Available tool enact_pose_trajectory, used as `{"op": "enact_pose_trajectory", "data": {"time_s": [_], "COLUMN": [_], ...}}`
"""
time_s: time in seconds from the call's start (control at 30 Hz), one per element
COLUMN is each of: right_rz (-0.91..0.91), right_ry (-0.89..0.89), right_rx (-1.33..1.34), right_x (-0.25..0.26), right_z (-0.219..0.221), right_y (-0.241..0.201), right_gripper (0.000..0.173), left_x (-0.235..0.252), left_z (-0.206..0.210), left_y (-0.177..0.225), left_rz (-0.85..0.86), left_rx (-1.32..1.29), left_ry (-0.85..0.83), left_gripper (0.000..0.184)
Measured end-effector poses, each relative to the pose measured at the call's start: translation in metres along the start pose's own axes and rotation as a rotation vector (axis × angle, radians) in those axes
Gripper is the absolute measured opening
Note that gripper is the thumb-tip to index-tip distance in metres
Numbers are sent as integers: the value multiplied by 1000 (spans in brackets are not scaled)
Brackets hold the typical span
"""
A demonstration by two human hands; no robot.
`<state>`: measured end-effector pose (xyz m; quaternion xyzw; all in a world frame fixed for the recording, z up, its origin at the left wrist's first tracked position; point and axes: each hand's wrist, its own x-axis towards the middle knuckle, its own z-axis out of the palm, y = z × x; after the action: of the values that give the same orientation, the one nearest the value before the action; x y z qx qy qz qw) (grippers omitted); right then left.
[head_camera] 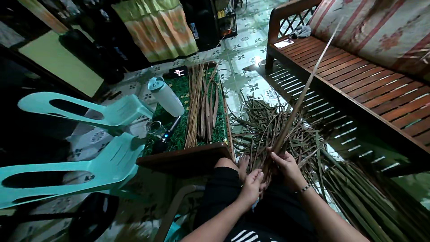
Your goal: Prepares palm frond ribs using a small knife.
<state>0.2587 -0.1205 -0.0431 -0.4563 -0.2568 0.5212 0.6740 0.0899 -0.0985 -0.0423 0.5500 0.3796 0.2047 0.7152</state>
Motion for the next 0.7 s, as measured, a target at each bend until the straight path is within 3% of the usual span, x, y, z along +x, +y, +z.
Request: {"op": "enact_pose_trajectory", "data": {"time_s": [0.27, 0.43, 0.7], "right_rz": [-40, 26, 71], "right_ry": [-110, -138, -360], "right_rx": [-177, -130, -146], "right_x": [0, -2, -5], "right_z": [-1, 0, 7], "right_y": [4, 6, 5], "right_gripper": [47, 63, 36], "left_x": [6, 15, 25], "left_z": [0, -8, -18], "left_y": [10, 7, 12], "left_rz": [63, 146, 225], "left_rx": [42, 32, 69], "left_ry": [98, 184, 237], "left_gripper": [27, 26, 25]}}
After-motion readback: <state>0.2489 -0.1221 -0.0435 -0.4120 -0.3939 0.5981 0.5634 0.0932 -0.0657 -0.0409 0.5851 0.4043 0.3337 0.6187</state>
